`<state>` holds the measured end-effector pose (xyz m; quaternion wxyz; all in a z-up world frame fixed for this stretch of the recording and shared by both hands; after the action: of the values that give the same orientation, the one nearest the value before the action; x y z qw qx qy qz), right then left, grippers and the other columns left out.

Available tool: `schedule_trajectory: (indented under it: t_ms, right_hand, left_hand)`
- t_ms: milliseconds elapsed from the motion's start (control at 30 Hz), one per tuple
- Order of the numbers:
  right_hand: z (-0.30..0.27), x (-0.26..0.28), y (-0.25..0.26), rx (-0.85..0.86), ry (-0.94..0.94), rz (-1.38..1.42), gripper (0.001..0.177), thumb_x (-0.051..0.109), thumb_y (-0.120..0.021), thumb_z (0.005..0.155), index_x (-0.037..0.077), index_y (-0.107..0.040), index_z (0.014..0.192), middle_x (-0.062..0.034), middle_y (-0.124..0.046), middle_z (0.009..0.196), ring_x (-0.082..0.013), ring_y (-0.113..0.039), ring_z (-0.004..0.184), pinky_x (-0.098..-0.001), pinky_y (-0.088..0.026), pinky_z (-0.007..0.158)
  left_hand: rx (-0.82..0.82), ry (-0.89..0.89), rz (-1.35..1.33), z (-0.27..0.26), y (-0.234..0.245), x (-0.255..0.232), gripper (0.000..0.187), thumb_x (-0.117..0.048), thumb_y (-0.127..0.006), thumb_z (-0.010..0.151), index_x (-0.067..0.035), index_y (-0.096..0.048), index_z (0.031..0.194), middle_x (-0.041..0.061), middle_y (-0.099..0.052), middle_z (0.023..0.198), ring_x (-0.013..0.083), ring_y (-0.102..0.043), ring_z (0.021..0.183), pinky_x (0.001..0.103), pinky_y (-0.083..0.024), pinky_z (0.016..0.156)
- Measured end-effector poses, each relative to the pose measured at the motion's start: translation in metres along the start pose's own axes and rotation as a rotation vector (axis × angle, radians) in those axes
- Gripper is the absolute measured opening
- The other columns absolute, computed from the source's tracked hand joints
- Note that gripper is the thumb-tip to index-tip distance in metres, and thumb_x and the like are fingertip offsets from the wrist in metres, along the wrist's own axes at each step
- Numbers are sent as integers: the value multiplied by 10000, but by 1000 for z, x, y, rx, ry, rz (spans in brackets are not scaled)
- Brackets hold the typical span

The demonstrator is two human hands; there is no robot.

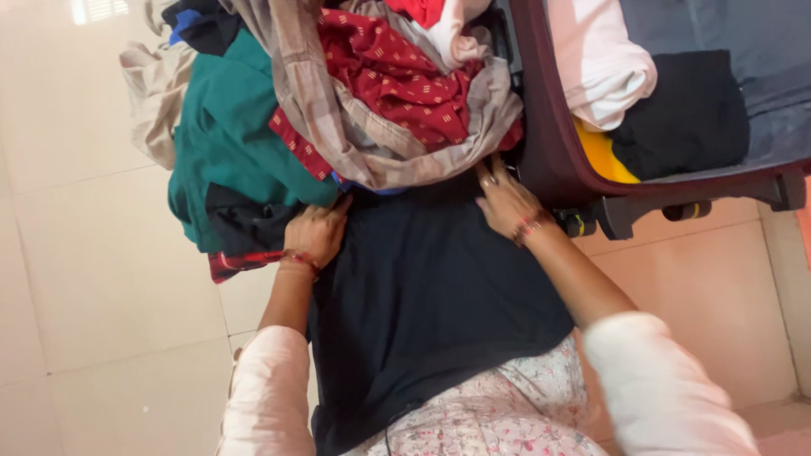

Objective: The person folds garments and packs them into a suitcase. The person picks up items from a pile, spreads them out on their lap to fold them, and then places them into the suitcase.

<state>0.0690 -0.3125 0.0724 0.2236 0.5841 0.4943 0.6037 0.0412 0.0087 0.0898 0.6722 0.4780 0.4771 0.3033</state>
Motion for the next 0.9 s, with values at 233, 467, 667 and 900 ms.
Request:
schedule_trajectory:
  t_ms: [233, 467, 667, 900]
  right_hand:
    - [-147, -58, 51, 274, -457, -29, 294, 239, -570, 1012, 107, -731, 1219, -136, -755, 1200, -324, -708, 1143, -429, -548, 992]
    - [-199, -197, 4, 105, -879, 742, 664, 304, -816, 900, -93, -461, 1297, -172, -660, 1272, -303, -649, 1228, -437, -510, 1053]
    - [-149, -201, -48, 118, -472, 1941, 454, 158, -848, 792, 20, -607, 1151, -67, -661, 1282, -295, -653, 1223, -531, -518, 1057]
    - [-142, -190, -31, -77, -774, 1693, 252, 77, -748, 882, -5, -693, 1115, -121, -716, 1096, -285, -720, 1036, -438, -595, 960]
  left_hand:
    - [-39, -103, -60, 46, -15, -138, 138, -129, -655, 875, -97, -651, 741, 98, -651, 767, 289, -671, 727, 424, -546, 642]
    - [132, -85, -274, 114, -83, -274, 346, -262, -803, 759, -18, -661, 958, 162, -681, 946, 337, -691, 872, 450, -578, 708]
    - [201, 168, -108, 130, -135, -269, 400, -219, -835, 692, -49, -699, 1027, 147, -708, 1060, 323, -717, 1002, 422, -599, 824]
    - [211, 488, -520, 126, -149, -228, 194, -239, -787, 760, -121, -779, 914, 167, -757, 909, 396, -731, 907, 492, -575, 818]
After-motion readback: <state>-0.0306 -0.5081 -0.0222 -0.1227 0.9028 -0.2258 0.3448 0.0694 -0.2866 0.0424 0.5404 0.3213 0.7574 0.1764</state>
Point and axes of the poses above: each hand's wrist, its own z-axis towards the middle knuckle, its own y-axis out of the back of the hand, x = y × z, the point moved 9 cm from there along z, towards the middle knuckle
